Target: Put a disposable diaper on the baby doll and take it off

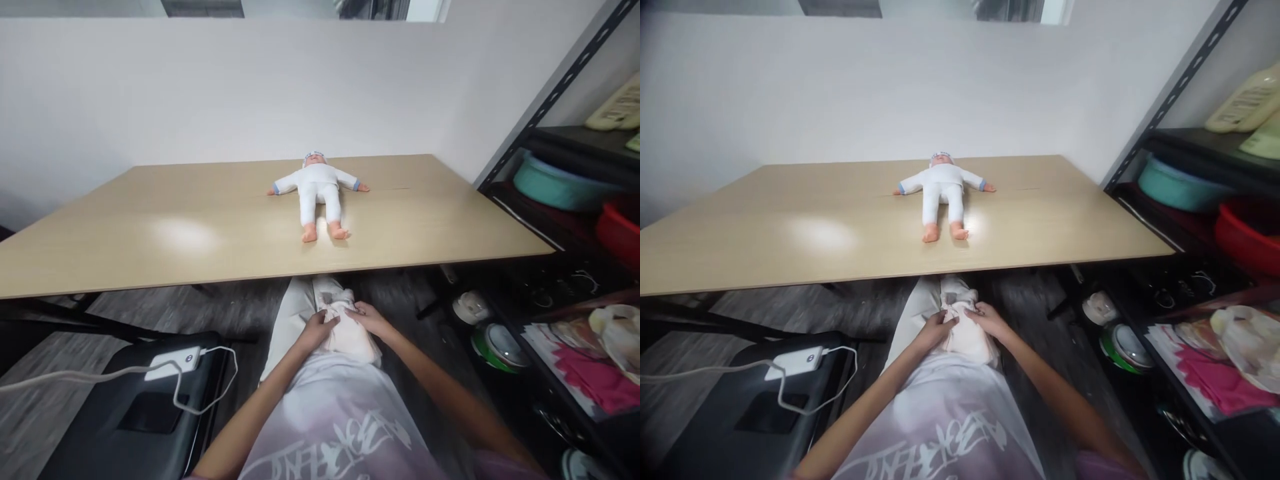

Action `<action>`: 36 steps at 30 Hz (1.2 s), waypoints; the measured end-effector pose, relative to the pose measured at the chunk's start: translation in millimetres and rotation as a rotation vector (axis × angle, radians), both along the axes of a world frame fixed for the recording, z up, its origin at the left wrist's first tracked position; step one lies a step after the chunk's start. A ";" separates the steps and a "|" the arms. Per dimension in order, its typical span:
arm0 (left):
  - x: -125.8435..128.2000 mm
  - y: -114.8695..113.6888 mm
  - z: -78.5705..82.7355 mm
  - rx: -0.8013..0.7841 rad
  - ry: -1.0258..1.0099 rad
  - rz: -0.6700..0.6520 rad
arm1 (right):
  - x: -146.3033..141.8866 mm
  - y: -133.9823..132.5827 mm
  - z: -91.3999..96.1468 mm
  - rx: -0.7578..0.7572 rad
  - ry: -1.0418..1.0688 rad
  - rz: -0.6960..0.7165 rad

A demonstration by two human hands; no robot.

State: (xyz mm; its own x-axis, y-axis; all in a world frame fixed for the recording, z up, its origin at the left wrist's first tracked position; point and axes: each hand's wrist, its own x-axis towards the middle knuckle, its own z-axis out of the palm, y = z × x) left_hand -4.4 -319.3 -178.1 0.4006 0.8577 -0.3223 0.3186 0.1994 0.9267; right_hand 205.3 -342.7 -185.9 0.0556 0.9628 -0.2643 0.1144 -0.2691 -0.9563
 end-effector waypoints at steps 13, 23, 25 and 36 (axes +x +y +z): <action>-28.8 -49.3 136.0 0.335 -0.216 0.135 | -27.7 -58.7 157.4 0.472 -0.109 -0.201; -38.8 8.4 94.7 0.194 -0.145 0.211 | -34.4 0.2 108.0 0.529 -0.516 -0.318; -38.2 9.7 92.4 0.159 -0.140 0.201 | -33.0 4.9 112.4 0.641 -0.633 -0.376; -64.4 21.0 126.1 0.463 0.222 -0.022 | -46.1 92.7 146.5 0.631 -0.962 0.343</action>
State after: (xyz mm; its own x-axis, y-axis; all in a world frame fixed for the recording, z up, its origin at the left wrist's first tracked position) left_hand -68.8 -298.2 -52.0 0.3854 0.9227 0.0100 0.5171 -0.2249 0.8259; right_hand 159.2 -249.9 -39.4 -0.3134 0.9110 0.2682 0.8280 0.4004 -0.3924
